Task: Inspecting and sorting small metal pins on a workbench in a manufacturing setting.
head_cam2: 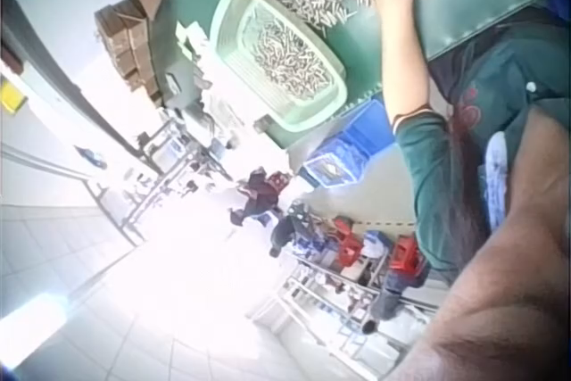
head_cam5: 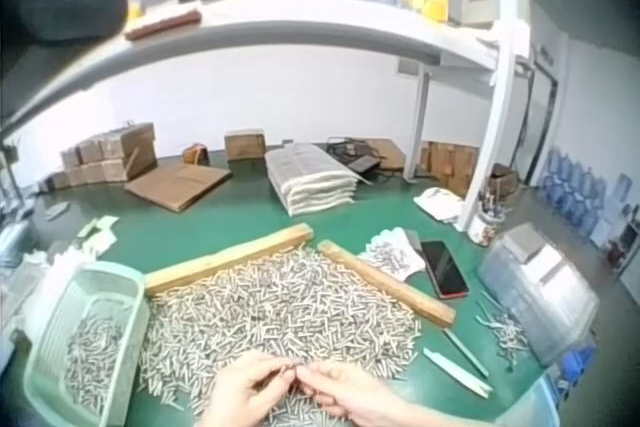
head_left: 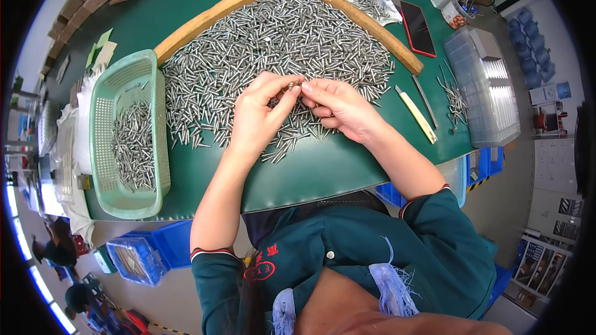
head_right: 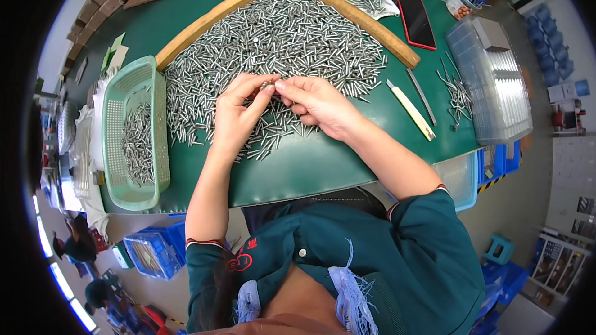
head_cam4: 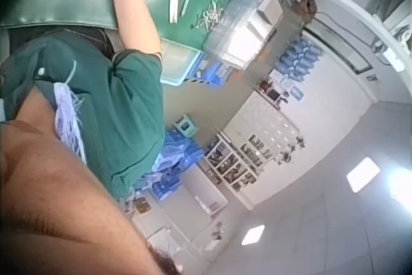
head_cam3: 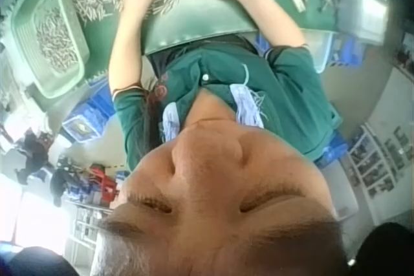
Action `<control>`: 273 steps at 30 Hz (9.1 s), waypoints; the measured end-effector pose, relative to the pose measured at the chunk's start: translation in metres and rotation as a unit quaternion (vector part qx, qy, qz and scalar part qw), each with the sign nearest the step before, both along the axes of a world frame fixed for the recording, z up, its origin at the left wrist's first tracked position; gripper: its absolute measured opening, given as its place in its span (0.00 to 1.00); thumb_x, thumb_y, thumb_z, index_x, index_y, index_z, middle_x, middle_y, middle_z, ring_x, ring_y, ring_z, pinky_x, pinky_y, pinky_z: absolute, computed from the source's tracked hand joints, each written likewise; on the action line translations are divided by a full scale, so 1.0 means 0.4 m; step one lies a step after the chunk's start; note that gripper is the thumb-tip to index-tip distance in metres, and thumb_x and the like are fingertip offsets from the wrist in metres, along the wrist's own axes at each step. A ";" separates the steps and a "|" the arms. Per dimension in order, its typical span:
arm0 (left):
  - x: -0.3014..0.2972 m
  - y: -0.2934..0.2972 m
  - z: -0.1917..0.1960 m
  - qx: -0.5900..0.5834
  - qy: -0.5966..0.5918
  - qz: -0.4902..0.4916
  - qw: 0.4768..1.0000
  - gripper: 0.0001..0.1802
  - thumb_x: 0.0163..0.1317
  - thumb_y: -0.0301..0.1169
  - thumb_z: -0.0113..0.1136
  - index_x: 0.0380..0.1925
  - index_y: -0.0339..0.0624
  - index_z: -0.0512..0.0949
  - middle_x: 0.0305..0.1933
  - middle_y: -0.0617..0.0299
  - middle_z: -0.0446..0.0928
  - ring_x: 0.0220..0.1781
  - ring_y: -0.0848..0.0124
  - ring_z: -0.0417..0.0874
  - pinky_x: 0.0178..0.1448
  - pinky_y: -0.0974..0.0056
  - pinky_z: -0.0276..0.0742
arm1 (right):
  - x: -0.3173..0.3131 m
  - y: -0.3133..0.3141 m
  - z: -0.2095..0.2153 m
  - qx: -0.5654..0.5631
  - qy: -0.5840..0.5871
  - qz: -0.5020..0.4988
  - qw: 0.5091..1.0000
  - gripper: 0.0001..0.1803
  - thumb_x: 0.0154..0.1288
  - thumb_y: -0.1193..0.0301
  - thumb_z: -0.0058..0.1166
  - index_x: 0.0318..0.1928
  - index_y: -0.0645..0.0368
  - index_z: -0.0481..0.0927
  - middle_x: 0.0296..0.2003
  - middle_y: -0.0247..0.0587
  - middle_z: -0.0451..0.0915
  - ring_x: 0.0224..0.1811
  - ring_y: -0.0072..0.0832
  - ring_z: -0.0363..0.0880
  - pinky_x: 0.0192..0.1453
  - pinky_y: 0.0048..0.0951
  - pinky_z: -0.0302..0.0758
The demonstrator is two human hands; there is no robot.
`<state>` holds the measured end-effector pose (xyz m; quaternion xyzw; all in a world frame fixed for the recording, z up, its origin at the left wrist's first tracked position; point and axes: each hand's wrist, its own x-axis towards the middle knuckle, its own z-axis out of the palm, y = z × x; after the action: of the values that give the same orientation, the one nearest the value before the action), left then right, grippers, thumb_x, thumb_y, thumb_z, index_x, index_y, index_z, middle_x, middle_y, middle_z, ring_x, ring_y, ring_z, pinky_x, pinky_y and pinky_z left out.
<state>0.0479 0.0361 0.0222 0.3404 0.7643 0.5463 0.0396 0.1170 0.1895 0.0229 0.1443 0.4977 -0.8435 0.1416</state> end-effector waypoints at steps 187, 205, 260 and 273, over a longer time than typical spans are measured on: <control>0.007 0.008 -0.006 0.120 -0.239 -0.078 0.960 0.14 0.58 0.24 0.54 0.46 0.39 0.75 0.35 0.66 0.72 0.34 0.80 0.73 0.36 0.77 0.71 | -0.004 0.000 -0.007 0.123 0.043 -0.075 0.989 0.11 0.60 0.60 0.54 0.31 0.53 0.76 0.14 0.21 0.63 0.14 0.08 0.56 0.14 0.12 0.48; 0.006 0.009 -0.010 0.159 -0.239 -0.043 0.957 0.06 0.56 0.23 0.56 0.35 0.35 0.77 0.40 0.63 0.71 0.37 0.78 0.73 0.42 0.75 0.71 | 0.003 -0.009 0.004 0.103 0.039 -0.062 0.992 0.07 0.62 0.65 0.51 0.36 0.54 0.74 0.18 0.20 0.63 0.17 0.06 0.56 0.15 0.10 0.47; -0.028 -0.032 0.038 -0.041 0.105 0.051 0.992 0.10 0.53 0.30 0.59 0.37 0.45 0.79 0.34 0.60 0.75 0.38 0.67 0.74 0.40 0.66 0.70 | -0.015 0.041 -0.019 -0.463 0.015 0.087 0.882 0.16 0.67 0.60 0.38 0.24 0.55 0.66 0.18 0.27 0.60 0.14 0.12 0.54 0.08 0.10 0.47; -0.021 -0.050 0.013 -0.268 0.188 -0.098 0.940 0.04 0.47 0.30 0.61 0.24 0.45 0.76 0.30 0.63 0.71 0.39 0.64 0.70 0.45 0.61 0.65 | -0.012 0.067 0.003 -0.439 0.020 -0.059 0.896 0.14 0.68 0.62 0.39 0.49 0.51 0.70 0.31 0.25 0.68 0.26 0.12 0.62 0.15 0.12 0.53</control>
<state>0.0397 0.0159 0.0276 0.4869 0.8386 0.2413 0.0385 0.1121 0.2164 0.0242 0.0801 0.0699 -0.9857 0.1308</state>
